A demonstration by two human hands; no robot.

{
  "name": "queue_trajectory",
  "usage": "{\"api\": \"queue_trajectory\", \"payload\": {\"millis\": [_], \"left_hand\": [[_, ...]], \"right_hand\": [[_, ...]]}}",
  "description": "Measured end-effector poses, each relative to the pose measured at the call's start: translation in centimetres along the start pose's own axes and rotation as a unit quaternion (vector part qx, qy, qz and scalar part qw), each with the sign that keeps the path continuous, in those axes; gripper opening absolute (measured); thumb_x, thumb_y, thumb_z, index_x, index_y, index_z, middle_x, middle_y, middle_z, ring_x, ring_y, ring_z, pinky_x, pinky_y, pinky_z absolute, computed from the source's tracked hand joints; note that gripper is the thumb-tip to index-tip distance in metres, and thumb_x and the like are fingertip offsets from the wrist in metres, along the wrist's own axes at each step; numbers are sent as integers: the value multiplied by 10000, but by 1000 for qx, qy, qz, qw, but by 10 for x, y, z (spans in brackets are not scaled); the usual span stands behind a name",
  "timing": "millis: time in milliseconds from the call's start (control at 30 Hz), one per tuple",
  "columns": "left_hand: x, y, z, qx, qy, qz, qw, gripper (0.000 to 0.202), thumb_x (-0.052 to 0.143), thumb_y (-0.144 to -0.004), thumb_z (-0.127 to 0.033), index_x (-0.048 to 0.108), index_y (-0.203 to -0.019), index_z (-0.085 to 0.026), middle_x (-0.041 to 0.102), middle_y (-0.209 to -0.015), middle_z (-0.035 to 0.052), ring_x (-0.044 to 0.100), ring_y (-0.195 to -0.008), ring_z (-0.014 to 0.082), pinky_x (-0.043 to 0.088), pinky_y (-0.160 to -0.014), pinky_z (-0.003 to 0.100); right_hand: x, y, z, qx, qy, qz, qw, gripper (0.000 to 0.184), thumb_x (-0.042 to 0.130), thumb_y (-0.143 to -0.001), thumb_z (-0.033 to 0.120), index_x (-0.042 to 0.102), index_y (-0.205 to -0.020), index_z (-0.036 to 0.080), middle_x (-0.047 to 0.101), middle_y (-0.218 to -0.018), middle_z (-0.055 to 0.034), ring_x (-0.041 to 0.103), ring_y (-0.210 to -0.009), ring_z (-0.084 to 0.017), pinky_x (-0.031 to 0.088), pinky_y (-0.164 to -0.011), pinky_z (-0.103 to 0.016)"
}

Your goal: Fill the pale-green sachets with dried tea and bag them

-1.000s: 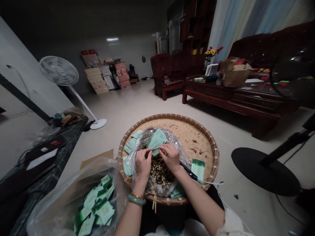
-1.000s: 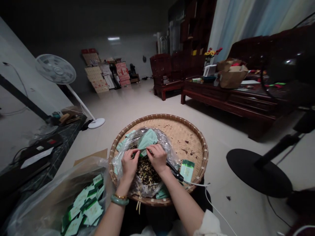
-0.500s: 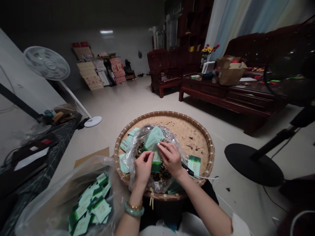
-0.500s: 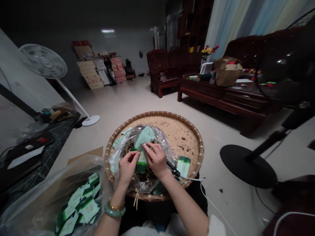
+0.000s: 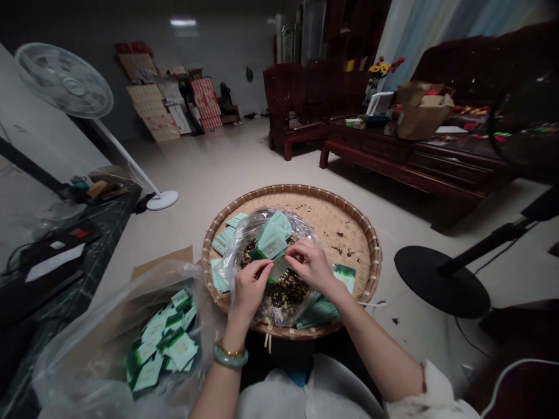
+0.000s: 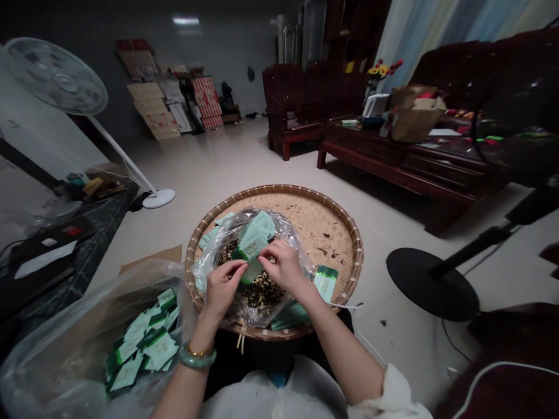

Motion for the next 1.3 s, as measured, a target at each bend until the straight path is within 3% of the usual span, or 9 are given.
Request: {"api": "queue_trajectory", "payload": {"millis": [133, 267, 367, 500, 733, 900, 1067, 1167, 1300], "left_hand": [[-1, 4, 22, -133, 91, -38, 986, 199, 693, -706, -315, 726, -836, -169, 738, -814, 47, 671, -764, 188, 537, -748, 308], [7, 11, 35, -232, 240, -62, 941, 312, 733, -657, -379, 729, -842, -127, 738, -811, 67, 670, -736, 185, 565, -709, 321], [14, 13, 35, -266, 330, -47, 905, 391, 748, -638, -414, 726, -898, -122, 733, -913, 90, 675, -823, 216, 588, -704, 352], [16, 13, 30, -276, 375, -16, 885, 413, 741, -651, -436, 724, -937, -139, 725, -954, 89, 675, -858, 226, 605, -688, 354], [16, 13, 28, -281, 392, -12, 876, 425, 743, -648, -447, 725, -929, -129, 723, -921, 82, 674, -839, 214, 613, -720, 365], [20, 15, 27, -285, 407, 2, 868, 376, 751, -661, -401, 731, -928, -137, 721, -925, 76, 671, -849, 211, 609, -749, 392], [20, 15, 29, -287, 392, 2, 874, 379, 743, -670, -403, 730, -929, -127, 719, -957, 86, 666, -874, 219, 605, -762, 394], [20, 14, 29, -288, 378, 8, 880, 396, 743, -661, -421, 730, -928, -128, 717, -979, 91, 665, -879, 227, 608, -747, 387], [22, 14, 26, -286, 383, 23, 878, 398, 741, -662, -430, 729, -929, -136, 716, -989, 90, 664, -886, 228, 604, -751, 382]], "right_hand": [[-1, 6, 3, 32, -71, -27, 997, 76, 609, -759, 188, 630, -687, 178, 643, -695, -27, 567, -644, -150, 451, -588, -263], [7, 14, -5, 109, -129, -21, 985, 60, 616, -741, 212, 653, -757, 166, 661, -703, -27, 591, -602, -138, 463, -528, -237], [7, 17, -5, 80, -96, -28, 992, 75, 637, -756, 228, 685, -779, 177, 665, -748, -47, 610, -689, -163, 495, -598, -267], [1, 22, 0, 37, -53, -65, 996, 106, 640, -780, 240, 673, -691, 194, 653, -713, -52, 600, -739, -185, 506, -647, -303], [8, 26, -5, 107, -72, -48, 990, 117, 624, -779, 246, 719, -792, 179, 644, -693, -40, 557, -591, -135, 449, -489, -229], [8, 28, -3, 67, -96, -97, 988, 135, 596, -801, 192, 727, -827, 210, 703, -793, -49, 633, -760, -182, 527, -698, -313], [13, 31, -9, 136, -135, -23, 981, 172, 597, -804, 226, 724, -917, 199, 731, -852, -49, 664, -711, -175, 549, -636, -278], [6, 29, -12, 155, -121, -21, 980, 145, 630, -774, 249, 735, -855, 190, 732, -818, -52, 658, -693, -178, 543, -612, -271], [6, 27, -17, 216, -216, 30, 952, 182, 669, -741, 299, 730, -854, 172, 718, -726, -29, 615, -556, -133, 528, -517, -238]]}}
Point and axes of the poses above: each hand's wrist, its own y-axis away from the middle knuckle, its own x-axis out of the palm, z = x × y, the point moved 4 cm from there along -y, towards the middle knuckle
